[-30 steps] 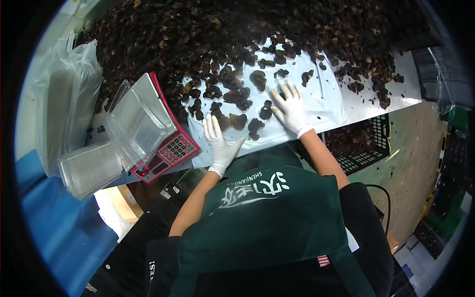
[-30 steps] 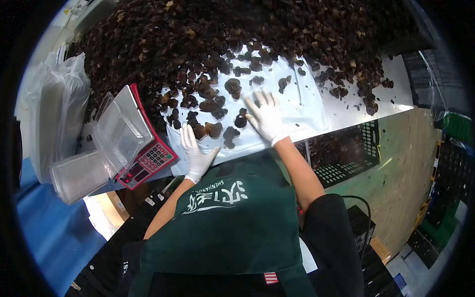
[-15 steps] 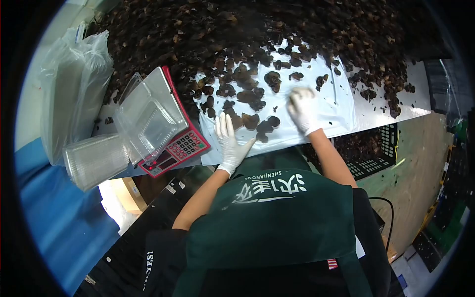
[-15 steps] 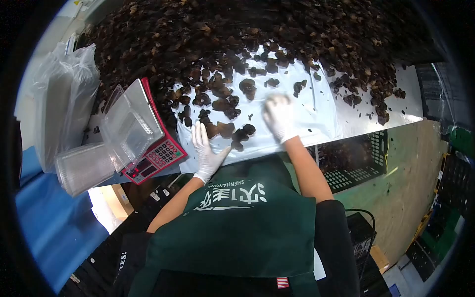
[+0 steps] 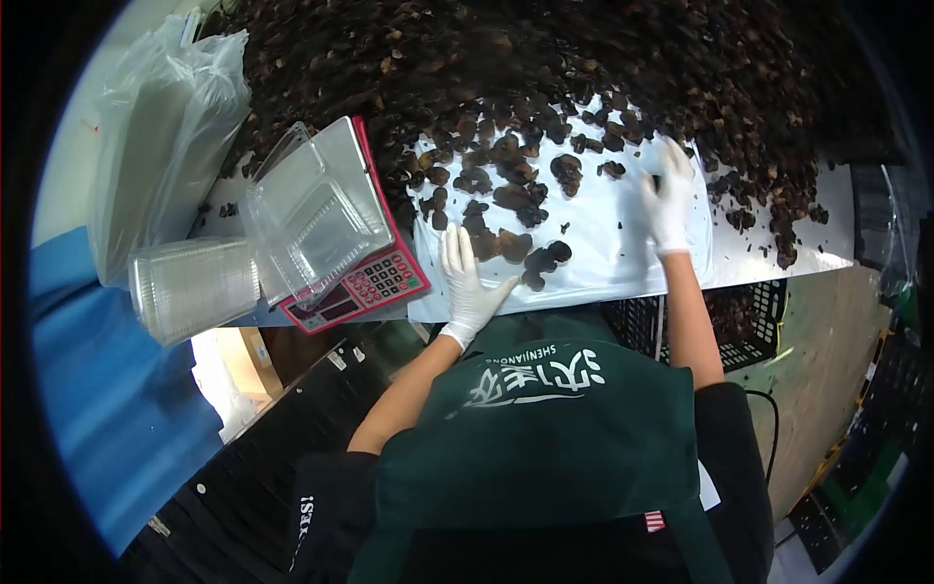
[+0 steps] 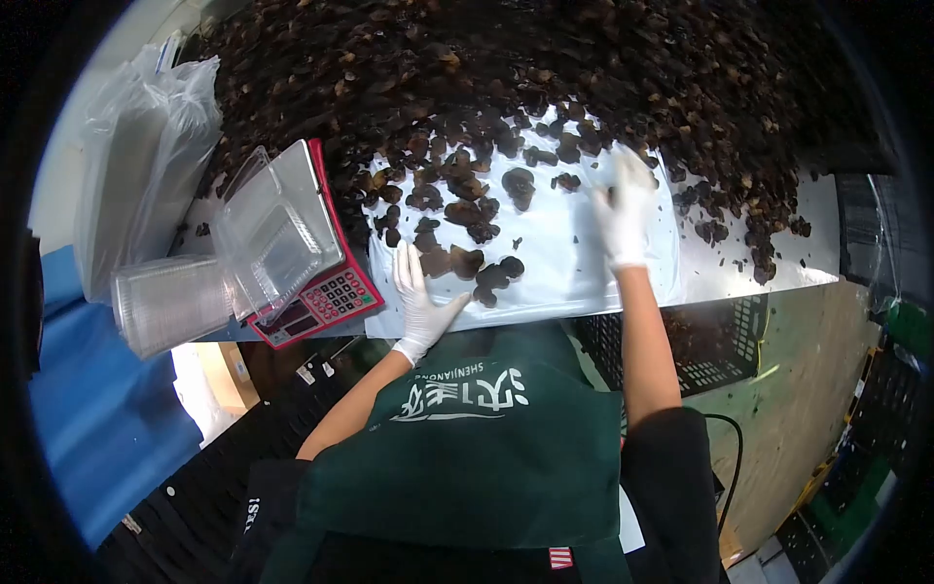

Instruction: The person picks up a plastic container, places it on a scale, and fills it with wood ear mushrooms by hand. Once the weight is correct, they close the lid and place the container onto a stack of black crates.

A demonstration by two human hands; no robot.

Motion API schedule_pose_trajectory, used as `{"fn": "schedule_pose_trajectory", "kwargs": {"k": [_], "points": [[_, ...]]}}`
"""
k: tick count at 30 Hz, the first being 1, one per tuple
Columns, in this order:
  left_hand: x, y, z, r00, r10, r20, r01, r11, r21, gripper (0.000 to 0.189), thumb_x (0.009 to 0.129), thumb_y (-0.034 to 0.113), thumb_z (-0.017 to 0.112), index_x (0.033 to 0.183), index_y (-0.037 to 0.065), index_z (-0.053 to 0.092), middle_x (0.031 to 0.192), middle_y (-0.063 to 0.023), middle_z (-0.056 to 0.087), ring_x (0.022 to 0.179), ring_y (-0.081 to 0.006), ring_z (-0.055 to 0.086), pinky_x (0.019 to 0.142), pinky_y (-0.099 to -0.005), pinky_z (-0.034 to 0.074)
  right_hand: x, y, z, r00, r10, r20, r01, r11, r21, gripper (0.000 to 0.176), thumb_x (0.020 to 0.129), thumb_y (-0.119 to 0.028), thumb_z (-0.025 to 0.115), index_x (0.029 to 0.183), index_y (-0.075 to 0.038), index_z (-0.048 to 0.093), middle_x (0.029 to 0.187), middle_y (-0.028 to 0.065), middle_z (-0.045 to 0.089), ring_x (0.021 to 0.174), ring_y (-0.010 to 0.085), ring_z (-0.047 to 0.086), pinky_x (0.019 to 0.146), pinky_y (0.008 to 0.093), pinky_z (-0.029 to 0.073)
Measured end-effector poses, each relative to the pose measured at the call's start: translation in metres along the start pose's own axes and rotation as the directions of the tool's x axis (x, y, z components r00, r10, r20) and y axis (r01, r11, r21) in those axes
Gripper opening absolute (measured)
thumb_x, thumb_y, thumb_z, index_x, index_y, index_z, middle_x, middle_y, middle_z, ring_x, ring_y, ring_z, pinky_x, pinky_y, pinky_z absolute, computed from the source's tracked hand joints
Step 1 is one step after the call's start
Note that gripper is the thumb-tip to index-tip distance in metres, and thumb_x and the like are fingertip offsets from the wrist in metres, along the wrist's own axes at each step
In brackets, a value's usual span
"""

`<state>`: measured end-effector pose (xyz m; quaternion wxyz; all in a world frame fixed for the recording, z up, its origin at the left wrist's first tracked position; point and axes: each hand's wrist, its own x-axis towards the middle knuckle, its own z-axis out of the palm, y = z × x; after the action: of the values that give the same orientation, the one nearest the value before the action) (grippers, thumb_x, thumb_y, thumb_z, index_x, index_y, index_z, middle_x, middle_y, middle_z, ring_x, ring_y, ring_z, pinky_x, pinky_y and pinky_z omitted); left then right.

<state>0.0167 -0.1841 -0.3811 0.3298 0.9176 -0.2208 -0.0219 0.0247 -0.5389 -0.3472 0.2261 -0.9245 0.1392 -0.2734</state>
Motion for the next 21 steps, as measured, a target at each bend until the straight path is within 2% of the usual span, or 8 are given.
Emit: {"fn": "schedule_pose_trajectory", "kwargs": {"k": [4,8,9,10,12,16,20,21], "points": [[-0.002,-0.004,-0.004,0.999,-0.004,-0.053,0.005,0.999,0.034,0.120,0.066,0.033,0.086,0.152,-0.005,0.012,0.157,-0.0283,0.015,0.146,-0.0451,0.013,0.119,-0.0520,0.014,0.077,-0.058,0.104,0.956,-0.203,0.213,0.174,0.973,0.149,0.066,0.077,-0.030,0.075,0.135,-0.006,0.055,0.141,0.0211,0.051,0.131,0.0377,0.047,0.109,0.0460,0.038],[-0.008,-0.009,-0.008,0.993,-0.106,-0.053,0.108,0.994,0.033,0.122,0.066,0.034,0.086,0.153,-0.005,0.009,0.157,-0.0283,0.015,0.146,-0.0442,0.014,0.119,-0.0511,0.014,0.086,-0.097,0.154,0.891,-0.183,0.415,0.273,0.947,-0.169,0.068,0.080,-0.057,0.068,0.139,-0.027,0.054,0.153,0.0232,0.033,0.142,0.0451,0.027,0.115,0.0547,0.024],[-0.009,-0.008,-0.008,0.991,-0.122,-0.059,0.123,0.992,0.016,0.123,0.066,0.035,0.086,0.153,-0.005,0.009,0.157,-0.0288,0.015,0.146,-0.0438,0.014,0.119,-0.0506,0.014,0.079,-0.105,0.153,0.863,-0.234,0.448,0.314,0.943,-0.112,0.065,0.079,-0.060,0.067,0.137,-0.032,0.056,0.154,0.0249,0.031,0.143,0.0482,0.021,0.116,0.0584,0.018],[-0.010,-0.008,-0.009,0.990,-0.128,-0.064,0.129,0.992,0.016,0.123,0.066,0.035,0.086,0.153,-0.005,0.009,0.157,-0.0288,0.015,0.146,-0.0438,0.014,0.119,-0.0506,0.014,0.072,-0.110,0.148,0.815,-0.318,0.484,0.393,0.918,-0.058,0.063,0.079,-0.055,0.070,0.134,-0.027,0.058,0.150,0.0220,0.039,0.140,0.0460,0.029,0.114,0.0586,0.024],[-0.011,-0.005,-0.005,0.988,-0.146,-0.049,0.148,0.987,0.055,0.126,0.064,0.036,0.087,0.153,-0.004,0.007,0.157,-0.0292,0.014,0.146,-0.0443,0.014,0.119,-0.0508,0.014,0.053,-0.126,0.125,0.659,-0.505,0.557,0.484,0.852,0.201,0.059,0.078,-0.050,0.072,0.129,-0.022,0.061,0.147,0.0174,0.044,0.138,0.0429,0.033,0.114,0.0566,0.026],[-0.007,0.002,-0.003,0.992,-0.113,-0.055,0.115,0.992,0.047,0.129,0.063,0.037,0.088,0.153,-0.003,0.005,0.157,-0.0295,0.014,0.146,-0.0448,0.013,0.120,-0.0516,0.014,-0.011,-0.136,0.083,0.485,-0.659,0.574,0.527,0.745,0.410,0.059,0.074,-0.037,0.076,0.128,-0.018,0.061,0.142,0.0132,0.048,0.137,0.0371,0.038,0.115,0.0541,0.027],[-0.007,0.000,-0.002,0.996,-0.077,-0.052,0.080,0.995,0.061,0.131,0.061,0.036,0.089,0.153,-0.003,0.005,0.157,-0.0297,0.013,0.146,-0.0451,0.013,0.119,-0.0529,0.014,-0.034,-0.123,0.035,0.419,-0.636,0.648,0.568,0.740,0.359,0.057,0.079,-0.027,0.073,0.133,-0.021,0.058,0.145,0.0105,0.047,0.138,0.0341,0.038,0.115,0.0541,0.027],[-0.007,-0.001,-0.002,0.996,-0.071,-0.054,0.074,0.995,0.067,0.131,0.061,0.036,0.089,0.153,-0.003,0.005,0.157,-0.0297,0.013,0.146,-0.0450,0.013,0.119,-0.0528,0.014,-0.035,-0.112,0.029,0.498,-0.620,0.606,0.538,0.769,0.345,0.056,0.079,-0.027,0.073,0.133,-0.022,0.058,0.147,0.0100,0.046,0.138,0.0334,0.038,0.113,0.0541,0.029]]}}
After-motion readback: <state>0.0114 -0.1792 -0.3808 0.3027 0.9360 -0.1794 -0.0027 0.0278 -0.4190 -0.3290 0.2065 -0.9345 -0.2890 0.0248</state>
